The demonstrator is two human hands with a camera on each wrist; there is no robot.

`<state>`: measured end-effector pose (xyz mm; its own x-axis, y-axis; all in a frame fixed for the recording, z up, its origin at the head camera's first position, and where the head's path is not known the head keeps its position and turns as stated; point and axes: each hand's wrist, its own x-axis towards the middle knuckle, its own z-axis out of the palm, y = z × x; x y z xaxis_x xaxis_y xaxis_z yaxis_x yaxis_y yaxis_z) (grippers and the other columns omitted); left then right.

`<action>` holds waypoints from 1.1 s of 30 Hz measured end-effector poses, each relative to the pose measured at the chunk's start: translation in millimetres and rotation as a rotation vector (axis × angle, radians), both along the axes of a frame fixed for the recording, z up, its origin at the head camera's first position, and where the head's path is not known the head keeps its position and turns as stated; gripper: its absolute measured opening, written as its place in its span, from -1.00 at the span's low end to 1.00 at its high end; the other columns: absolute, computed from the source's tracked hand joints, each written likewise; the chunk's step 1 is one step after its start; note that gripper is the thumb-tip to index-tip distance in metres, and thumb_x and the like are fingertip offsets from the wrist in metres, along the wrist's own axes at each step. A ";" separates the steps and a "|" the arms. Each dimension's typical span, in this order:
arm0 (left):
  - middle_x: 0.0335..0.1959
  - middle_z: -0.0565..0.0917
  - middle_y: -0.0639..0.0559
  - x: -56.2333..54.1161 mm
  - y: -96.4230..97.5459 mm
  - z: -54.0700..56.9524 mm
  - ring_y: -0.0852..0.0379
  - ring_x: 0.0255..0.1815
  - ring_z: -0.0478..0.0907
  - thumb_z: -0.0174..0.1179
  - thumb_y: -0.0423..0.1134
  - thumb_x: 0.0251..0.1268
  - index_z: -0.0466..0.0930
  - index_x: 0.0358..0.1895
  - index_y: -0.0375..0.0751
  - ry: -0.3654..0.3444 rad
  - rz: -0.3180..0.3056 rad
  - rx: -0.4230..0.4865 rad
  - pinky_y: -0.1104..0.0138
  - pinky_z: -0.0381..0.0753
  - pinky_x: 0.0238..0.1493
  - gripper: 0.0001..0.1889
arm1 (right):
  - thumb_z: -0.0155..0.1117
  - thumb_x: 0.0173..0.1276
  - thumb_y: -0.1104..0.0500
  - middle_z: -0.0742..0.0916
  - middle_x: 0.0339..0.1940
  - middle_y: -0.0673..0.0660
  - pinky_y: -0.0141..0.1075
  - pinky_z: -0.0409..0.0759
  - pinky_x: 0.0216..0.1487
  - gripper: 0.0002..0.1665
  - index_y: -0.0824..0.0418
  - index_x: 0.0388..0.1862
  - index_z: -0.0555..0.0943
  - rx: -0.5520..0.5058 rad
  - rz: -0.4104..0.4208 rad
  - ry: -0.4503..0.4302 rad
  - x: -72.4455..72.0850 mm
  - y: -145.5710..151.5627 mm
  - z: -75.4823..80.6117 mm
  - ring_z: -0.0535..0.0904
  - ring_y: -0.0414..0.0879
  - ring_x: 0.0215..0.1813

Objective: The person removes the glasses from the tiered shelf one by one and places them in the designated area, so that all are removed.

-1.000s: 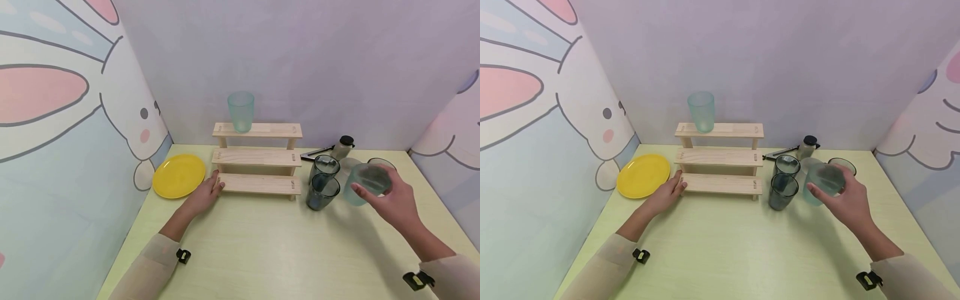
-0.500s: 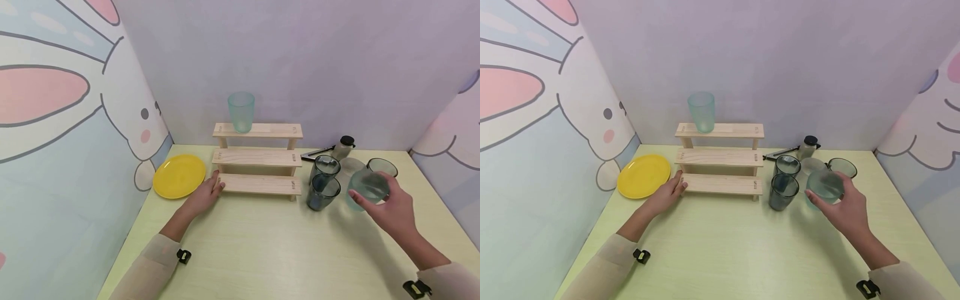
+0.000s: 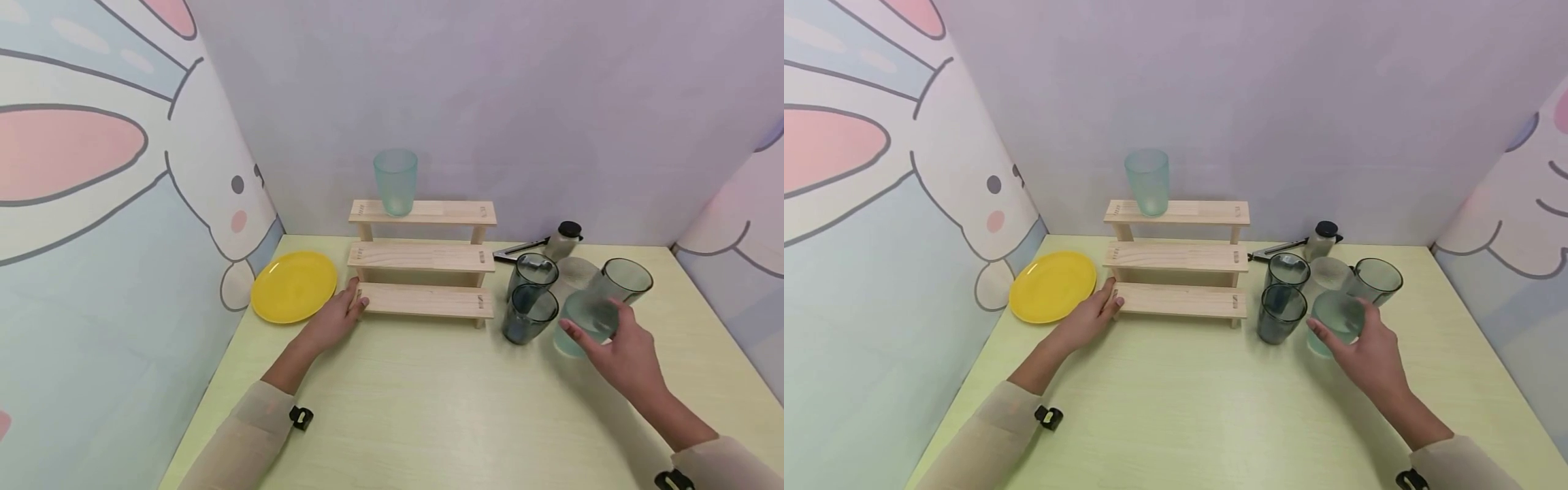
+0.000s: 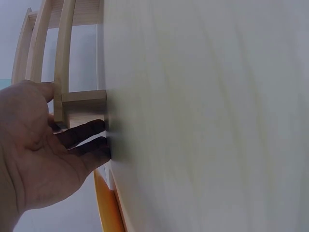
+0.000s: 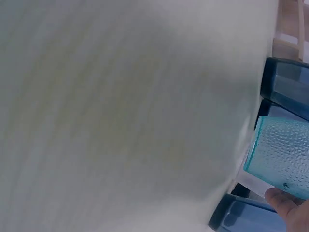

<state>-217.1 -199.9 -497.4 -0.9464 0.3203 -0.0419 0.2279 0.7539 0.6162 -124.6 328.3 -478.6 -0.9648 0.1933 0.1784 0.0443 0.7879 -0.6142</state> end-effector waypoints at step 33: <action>0.75 0.32 -0.30 -1.7 -0.2 -2.6 -0.25 0.75 0.32 -0.12 0.20 0.86 -0.15 0.85 -0.22 -0.001 0.000 -0.010 -0.18 0.35 0.71 -0.17 | 0.42 0.55 -0.33 0.67 -0.04 0.82 0.29 0.67 -0.21 0.31 0.44 0.78 -0.04 0.043 0.066 -0.095 -2.3 -3.6 -3.0 0.74 0.55 -0.05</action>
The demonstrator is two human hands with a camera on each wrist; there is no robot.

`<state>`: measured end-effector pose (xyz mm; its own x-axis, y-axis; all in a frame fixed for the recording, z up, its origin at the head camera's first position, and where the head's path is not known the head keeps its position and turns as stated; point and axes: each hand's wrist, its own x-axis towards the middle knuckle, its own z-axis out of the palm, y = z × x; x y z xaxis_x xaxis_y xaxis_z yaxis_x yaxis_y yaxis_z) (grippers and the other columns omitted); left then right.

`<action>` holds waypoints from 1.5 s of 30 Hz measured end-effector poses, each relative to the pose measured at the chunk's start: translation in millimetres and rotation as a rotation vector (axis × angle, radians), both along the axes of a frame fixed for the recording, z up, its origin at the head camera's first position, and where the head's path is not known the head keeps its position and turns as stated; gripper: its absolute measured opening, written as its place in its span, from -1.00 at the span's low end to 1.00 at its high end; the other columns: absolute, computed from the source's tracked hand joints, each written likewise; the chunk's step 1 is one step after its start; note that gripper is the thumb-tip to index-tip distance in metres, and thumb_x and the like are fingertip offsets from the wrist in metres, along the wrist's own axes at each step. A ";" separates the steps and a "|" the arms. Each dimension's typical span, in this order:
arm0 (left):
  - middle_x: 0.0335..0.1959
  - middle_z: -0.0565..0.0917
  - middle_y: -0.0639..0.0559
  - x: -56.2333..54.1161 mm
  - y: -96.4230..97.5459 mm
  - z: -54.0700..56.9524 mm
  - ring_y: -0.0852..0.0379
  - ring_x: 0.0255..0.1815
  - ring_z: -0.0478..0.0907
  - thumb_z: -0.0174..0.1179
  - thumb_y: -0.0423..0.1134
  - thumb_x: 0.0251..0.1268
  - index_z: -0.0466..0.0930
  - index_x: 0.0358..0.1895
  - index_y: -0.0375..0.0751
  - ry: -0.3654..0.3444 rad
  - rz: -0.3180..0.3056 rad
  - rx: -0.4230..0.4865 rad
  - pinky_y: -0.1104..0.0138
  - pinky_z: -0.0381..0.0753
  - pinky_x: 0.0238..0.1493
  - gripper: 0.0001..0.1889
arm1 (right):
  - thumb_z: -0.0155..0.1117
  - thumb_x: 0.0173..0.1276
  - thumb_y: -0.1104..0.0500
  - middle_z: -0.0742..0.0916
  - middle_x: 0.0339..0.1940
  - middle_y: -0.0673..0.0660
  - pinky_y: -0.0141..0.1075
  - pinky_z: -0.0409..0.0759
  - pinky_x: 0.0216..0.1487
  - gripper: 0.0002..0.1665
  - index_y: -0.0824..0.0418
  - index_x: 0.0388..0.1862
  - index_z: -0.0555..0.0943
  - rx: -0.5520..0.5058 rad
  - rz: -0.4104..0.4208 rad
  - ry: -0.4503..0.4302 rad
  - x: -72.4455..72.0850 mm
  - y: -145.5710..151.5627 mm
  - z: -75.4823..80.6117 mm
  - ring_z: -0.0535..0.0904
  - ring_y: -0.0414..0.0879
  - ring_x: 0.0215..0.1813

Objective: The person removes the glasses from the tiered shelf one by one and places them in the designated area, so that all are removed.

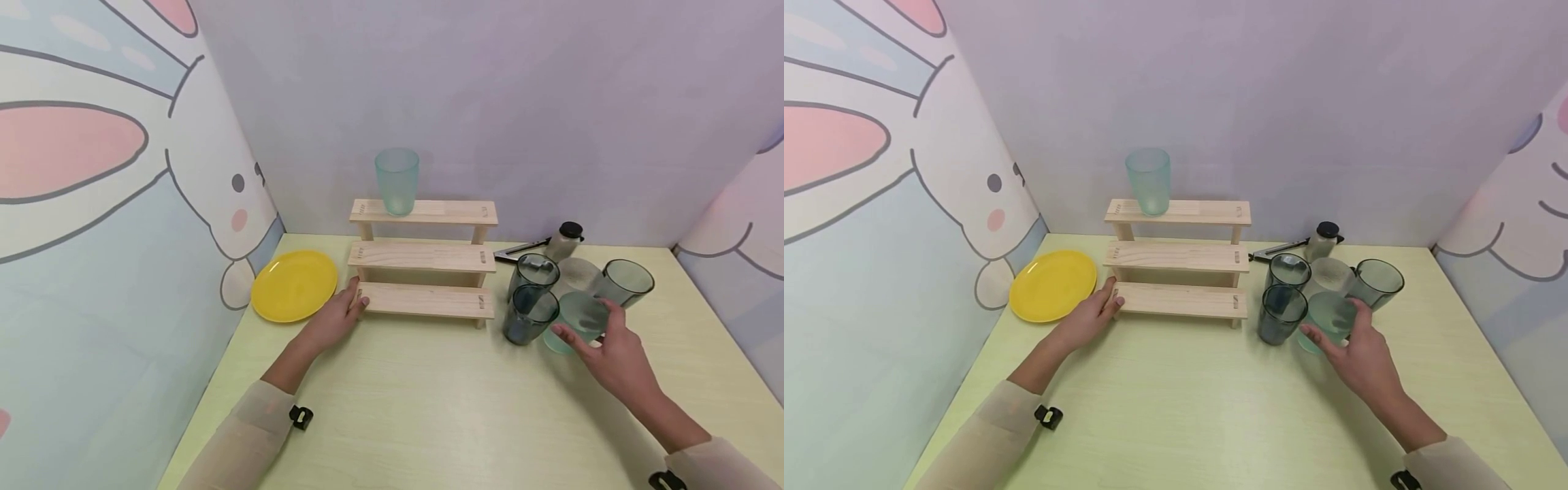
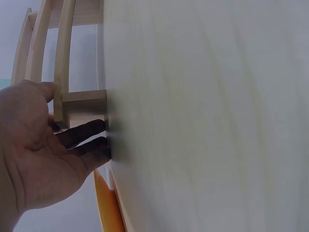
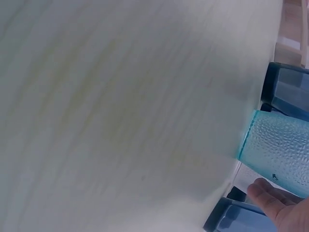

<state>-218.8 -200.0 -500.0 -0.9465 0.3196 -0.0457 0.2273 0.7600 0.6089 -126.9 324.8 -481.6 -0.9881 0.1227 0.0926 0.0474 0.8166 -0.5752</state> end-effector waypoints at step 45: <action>0.74 0.32 -0.36 0.1 -0.6 0.9 -0.29 0.74 0.33 -0.13 0.21 0.85 -0.12 0.83 -0.33 0.008 0.002 -0.022 -0.19 0.37 0.69 -0.13 | 0.61 0.40 -0.20 0.56 0.61 0.45 0.52 0.49 0.27 0.23 0.15 0.83 0.18 0.009 0.123 0.265 -56.8 -24.6 91.1 0.58 0.65 0.38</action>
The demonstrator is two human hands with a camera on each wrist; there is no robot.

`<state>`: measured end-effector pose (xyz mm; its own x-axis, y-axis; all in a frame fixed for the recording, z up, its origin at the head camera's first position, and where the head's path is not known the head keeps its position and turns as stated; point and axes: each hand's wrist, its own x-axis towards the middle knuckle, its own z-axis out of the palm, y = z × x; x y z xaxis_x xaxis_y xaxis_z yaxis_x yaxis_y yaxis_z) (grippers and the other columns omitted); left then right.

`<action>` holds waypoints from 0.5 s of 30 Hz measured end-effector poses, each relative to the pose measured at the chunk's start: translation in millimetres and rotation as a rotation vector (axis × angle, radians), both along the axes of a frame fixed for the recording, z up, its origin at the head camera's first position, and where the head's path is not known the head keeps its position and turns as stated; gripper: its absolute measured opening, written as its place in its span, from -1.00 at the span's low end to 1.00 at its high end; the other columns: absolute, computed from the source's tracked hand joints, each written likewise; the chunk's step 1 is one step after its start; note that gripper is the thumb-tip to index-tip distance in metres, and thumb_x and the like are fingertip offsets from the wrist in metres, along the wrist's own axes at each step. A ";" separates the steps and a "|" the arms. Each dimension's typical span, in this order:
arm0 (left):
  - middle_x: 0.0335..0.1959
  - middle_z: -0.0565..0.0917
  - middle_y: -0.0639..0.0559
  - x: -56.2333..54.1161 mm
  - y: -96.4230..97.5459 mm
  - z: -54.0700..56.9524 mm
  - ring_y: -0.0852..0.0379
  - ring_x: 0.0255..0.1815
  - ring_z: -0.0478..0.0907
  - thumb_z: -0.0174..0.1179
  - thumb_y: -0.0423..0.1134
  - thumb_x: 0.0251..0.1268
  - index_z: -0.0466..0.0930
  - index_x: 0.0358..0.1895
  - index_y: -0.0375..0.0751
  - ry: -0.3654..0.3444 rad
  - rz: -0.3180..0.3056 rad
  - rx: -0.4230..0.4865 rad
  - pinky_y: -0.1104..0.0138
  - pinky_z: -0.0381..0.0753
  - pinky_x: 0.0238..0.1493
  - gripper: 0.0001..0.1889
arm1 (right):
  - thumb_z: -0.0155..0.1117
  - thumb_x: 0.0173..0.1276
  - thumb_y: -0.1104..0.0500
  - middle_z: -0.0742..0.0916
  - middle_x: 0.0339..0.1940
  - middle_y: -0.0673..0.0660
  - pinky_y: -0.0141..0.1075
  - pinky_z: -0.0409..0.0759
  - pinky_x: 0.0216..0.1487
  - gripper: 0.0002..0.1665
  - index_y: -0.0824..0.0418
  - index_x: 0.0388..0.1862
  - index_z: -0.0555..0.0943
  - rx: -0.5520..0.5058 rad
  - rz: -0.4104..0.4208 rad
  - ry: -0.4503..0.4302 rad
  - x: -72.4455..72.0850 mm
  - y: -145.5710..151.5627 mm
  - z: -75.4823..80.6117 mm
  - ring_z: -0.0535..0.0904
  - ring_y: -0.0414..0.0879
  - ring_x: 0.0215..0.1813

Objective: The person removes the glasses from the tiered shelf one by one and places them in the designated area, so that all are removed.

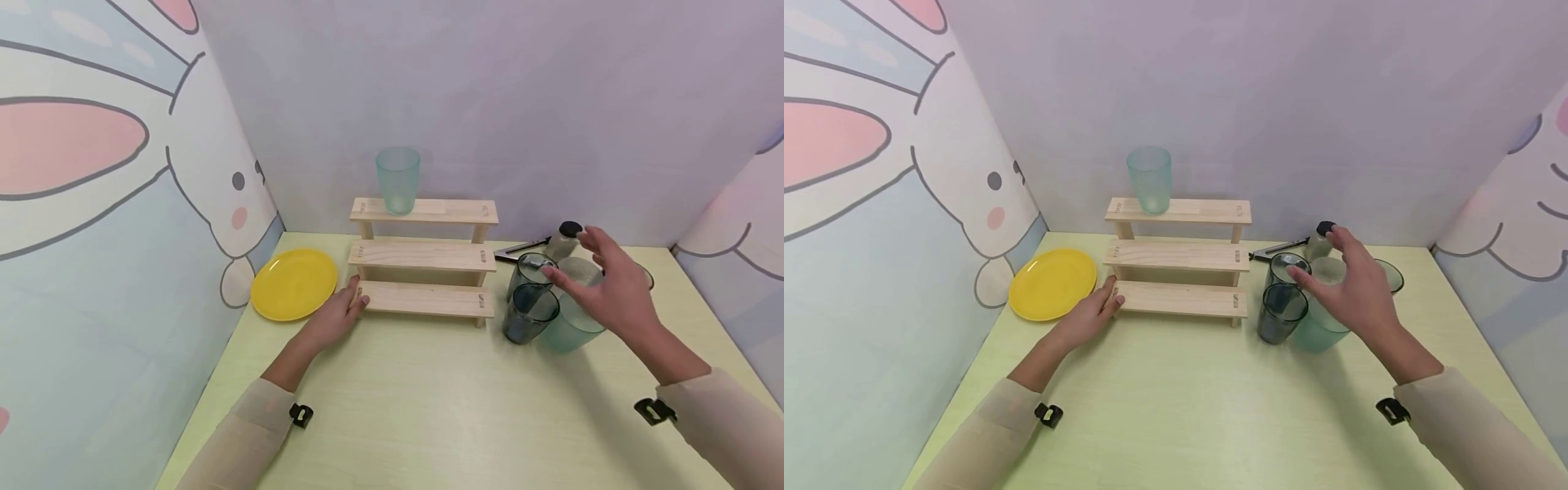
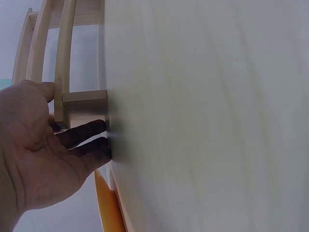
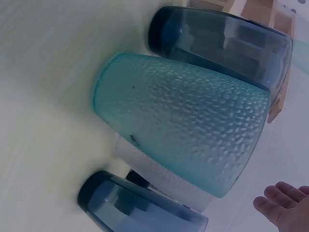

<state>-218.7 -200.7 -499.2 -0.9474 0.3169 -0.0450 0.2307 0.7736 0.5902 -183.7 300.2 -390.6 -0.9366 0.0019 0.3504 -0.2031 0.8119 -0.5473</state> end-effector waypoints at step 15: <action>0.73 0.32 -0.38 0.0 0.1 0.1 -0.29 0.75 0.32 -0.13 0.21 0.85 -0.11 0.82 -0.36 0.000 -0.005 0.010 -0.18 0.35 0.71 -0.13 | 0.53 0.45 -0.31 0.40 0.76 0.37 0.55 0.38 0.47 0.32 0.10 0.89 0.01 -0.020 0.063 -0.071 -34.6 -20.6 26.9 0.44 0.62 0.55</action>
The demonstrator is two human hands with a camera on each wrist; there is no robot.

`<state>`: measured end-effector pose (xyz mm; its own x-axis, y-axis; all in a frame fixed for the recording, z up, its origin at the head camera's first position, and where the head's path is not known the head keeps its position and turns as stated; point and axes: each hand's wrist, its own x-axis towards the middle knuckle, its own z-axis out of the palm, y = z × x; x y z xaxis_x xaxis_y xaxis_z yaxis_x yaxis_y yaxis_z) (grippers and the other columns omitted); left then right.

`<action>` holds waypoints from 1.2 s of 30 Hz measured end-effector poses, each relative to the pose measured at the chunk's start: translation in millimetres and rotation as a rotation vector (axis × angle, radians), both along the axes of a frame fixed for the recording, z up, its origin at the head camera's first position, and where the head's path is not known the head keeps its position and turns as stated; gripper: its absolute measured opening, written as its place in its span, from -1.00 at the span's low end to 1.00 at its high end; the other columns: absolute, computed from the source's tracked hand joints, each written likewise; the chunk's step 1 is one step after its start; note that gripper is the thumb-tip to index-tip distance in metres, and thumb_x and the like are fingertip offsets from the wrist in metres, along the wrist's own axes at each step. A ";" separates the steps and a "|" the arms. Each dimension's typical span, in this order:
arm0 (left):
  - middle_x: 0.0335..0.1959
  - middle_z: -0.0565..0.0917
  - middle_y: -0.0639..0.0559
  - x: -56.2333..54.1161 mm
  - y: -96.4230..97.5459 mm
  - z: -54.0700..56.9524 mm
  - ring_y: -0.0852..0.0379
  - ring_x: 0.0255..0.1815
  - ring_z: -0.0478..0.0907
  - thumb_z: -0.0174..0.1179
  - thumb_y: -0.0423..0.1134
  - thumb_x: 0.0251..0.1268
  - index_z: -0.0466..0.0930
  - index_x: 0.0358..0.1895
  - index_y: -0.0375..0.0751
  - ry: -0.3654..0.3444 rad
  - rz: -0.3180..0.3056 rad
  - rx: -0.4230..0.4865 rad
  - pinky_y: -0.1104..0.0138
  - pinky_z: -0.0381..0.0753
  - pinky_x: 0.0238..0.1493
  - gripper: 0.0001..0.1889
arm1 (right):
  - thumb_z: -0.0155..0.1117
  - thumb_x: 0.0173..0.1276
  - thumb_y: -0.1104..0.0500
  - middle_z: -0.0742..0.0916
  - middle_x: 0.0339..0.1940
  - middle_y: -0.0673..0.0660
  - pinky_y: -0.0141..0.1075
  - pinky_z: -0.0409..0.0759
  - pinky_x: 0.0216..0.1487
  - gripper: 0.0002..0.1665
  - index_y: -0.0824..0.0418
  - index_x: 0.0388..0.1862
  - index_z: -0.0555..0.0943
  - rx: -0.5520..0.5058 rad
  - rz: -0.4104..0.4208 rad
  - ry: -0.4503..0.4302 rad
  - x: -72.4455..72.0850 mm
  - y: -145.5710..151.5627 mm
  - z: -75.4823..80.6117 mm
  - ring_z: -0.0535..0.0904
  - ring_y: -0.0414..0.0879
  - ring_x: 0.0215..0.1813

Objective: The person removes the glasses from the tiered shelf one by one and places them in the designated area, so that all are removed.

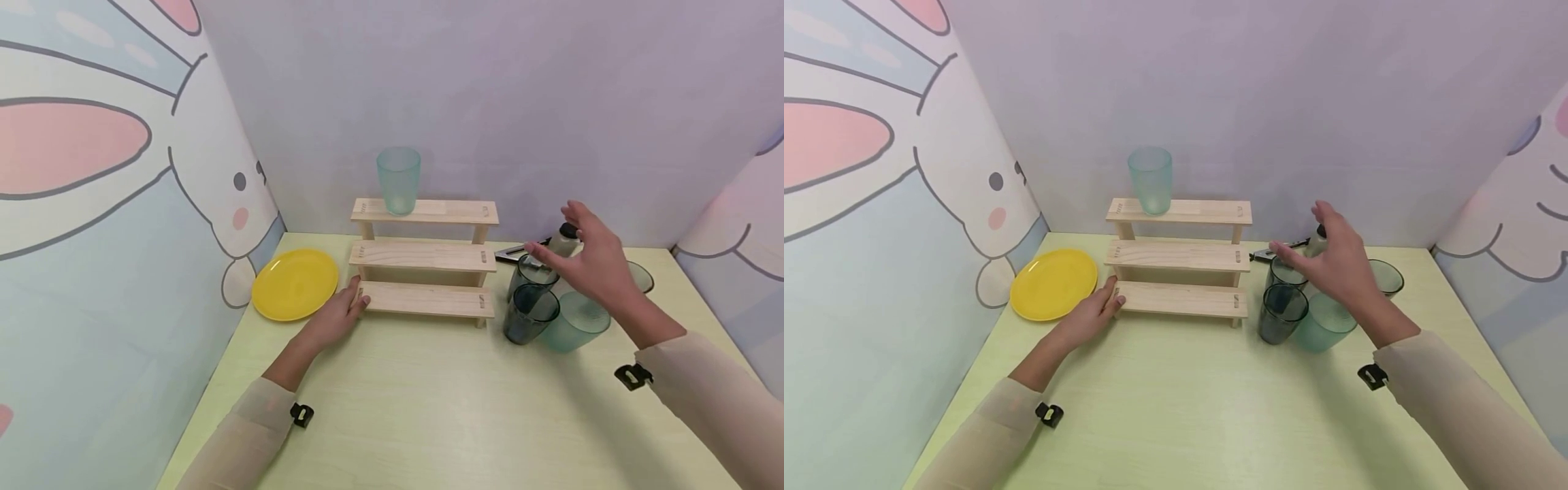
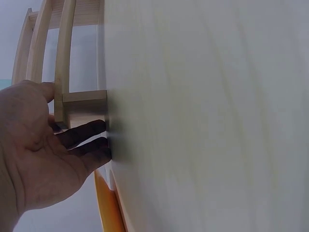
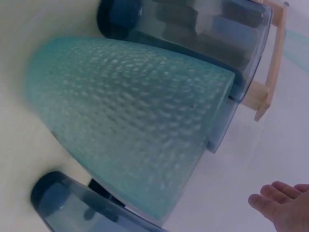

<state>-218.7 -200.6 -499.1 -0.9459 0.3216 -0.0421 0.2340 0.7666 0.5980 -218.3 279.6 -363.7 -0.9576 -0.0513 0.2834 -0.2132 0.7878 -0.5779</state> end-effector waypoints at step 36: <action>0.64 0.49 -0.31 0.3 2.1 0.8 -0.23 0.60 0.53 -0.10 0.14 0.87 -0.03 0.81 -0.27 0.043 -0.013 0.014 -0.16 0.50 0.60 -0.23 | 0.41 0.32 -0.63 0.34 0.82 0.24 0.44 0.21 0.70 0.52 0.03 0.91 -0.12 -0.014 0.153 -0.057 -66.2 -102.4 23.9 0.18 0.32 0.83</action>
